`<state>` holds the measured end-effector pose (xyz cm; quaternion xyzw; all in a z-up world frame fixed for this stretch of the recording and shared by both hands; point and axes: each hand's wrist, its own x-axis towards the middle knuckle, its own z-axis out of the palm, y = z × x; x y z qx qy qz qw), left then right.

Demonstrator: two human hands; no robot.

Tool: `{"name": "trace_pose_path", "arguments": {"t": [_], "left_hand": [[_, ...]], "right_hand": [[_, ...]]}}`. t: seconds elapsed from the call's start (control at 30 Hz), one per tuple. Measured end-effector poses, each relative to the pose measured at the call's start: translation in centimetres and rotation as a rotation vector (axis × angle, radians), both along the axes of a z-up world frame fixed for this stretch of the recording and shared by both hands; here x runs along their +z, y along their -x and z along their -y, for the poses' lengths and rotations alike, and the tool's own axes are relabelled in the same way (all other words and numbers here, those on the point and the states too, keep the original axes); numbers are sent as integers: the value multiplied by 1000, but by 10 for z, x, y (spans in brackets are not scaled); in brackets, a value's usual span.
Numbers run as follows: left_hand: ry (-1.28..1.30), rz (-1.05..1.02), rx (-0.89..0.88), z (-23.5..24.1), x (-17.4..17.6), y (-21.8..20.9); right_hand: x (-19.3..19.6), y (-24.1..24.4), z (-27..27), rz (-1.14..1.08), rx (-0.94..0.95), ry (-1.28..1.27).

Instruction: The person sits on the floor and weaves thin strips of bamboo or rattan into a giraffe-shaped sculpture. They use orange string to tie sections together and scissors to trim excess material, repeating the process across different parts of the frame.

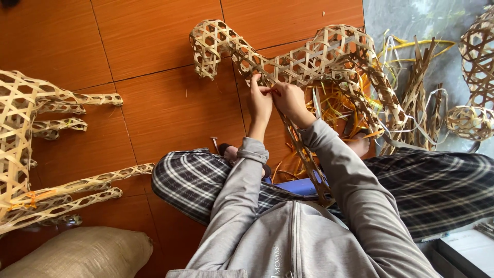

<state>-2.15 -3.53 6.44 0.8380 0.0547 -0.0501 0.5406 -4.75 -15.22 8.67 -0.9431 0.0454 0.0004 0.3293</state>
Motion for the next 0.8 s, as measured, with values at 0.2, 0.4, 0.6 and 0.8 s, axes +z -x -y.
{"name": "trace_pose_path", "arguments": {"t": [0.2,0.4,0.6,0.8], "left_hand": [[-151,185,-78,-9,-21,1],[-154,154,-248,-14,-11,-1],[-215,115,-261,-18,-11,-4],[-166,45,-360,-19,-47,1]], "right_hand": [[-11,-13,29,-559,-90,-884],[-5,-18,21,-556,-247,-1012],[-43,-22,29,129,85,-228],[-3,-37,14,236,-32,-35]]}}
